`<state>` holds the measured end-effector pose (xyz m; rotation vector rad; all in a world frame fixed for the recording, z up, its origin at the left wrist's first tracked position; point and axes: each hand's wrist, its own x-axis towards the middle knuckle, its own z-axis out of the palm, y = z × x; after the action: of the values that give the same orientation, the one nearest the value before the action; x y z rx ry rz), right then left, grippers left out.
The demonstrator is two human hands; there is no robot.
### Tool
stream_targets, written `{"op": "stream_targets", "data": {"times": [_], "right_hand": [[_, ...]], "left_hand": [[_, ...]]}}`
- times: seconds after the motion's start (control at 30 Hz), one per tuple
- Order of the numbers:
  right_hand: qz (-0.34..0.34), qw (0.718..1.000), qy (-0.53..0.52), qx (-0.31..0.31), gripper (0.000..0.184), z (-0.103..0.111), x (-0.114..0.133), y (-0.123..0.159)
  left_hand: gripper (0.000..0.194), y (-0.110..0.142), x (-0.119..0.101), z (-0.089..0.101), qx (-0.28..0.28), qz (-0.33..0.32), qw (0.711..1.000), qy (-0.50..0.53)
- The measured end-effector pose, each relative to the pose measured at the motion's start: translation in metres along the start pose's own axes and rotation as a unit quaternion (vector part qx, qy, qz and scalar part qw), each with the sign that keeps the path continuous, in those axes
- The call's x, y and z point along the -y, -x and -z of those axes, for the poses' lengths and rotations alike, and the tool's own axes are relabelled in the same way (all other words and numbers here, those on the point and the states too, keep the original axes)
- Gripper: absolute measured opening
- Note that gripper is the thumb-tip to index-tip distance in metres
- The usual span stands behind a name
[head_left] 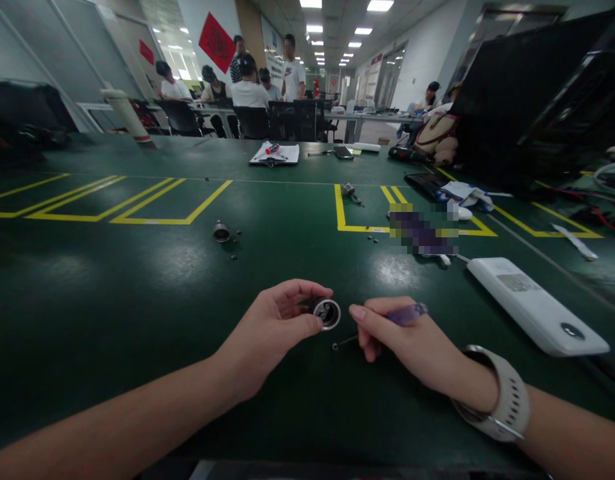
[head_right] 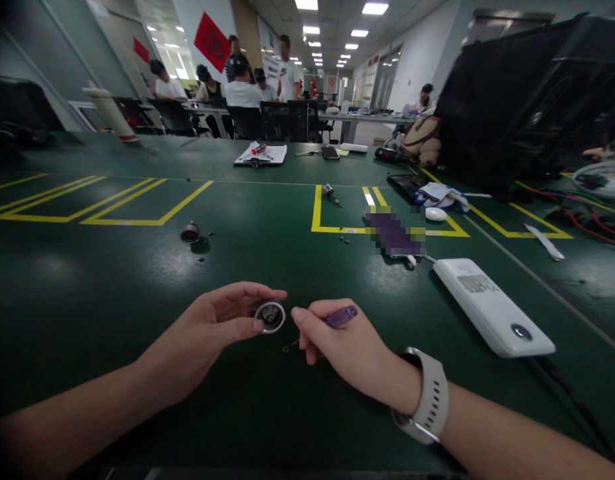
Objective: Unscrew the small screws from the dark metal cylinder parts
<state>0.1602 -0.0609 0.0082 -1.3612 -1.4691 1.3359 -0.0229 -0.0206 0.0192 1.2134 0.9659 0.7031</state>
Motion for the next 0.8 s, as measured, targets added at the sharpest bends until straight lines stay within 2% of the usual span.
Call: {"op": "stream_targets", "data": {"times": [0.13,0.23,0.33,0.43,0.53,0.67,0.8], "right_hand": [[-0.009,0.981,-0.195,-0.016,0.039,0.002,0.000,-0.002],[0.055,0.966,-0.250,-0.043,0.038,0.004,0.001,0.002],[0.160,0.969,-0.172,-0.080,0.036,0.005,0.003,0.008],[0.235,0.967,0.004,-0.094,0.036,0.003,0.006,0.016],[0.299,0.941,0.128,-0.093,0.032,0.000,0.010,0.020],[0.371,0.905,0.194,-0.081,0.026,-0.004,0.012,0.020],[0.396,0.888,0.223,-0.075,0.023,-0.006,0.012,0.019]], "left_hand": [[0.028,-0.001,0.000,0.001,-0.003,0.019,1.000,-0.012],[0.026,-0.002,0.000,0.000,-0.008,0.012,1.000,0.001],[0.022,-0.001,0.000,-0.001,-0.005,0.001,1.000,0.016],[0.020,0.001,0.000,-0.003,-0.001,-0.009,1.000,0.017],[0.019,0.002,0.000,-0.005,0.001,-0.021,1.000,0.004],[0.017,0.003,0.001,-0.007,0.003,-0.028,1.000,-0.009],[0.016,0.003,0.001,-0.008,0.011,-0.028,1.000,-0.011]]}}
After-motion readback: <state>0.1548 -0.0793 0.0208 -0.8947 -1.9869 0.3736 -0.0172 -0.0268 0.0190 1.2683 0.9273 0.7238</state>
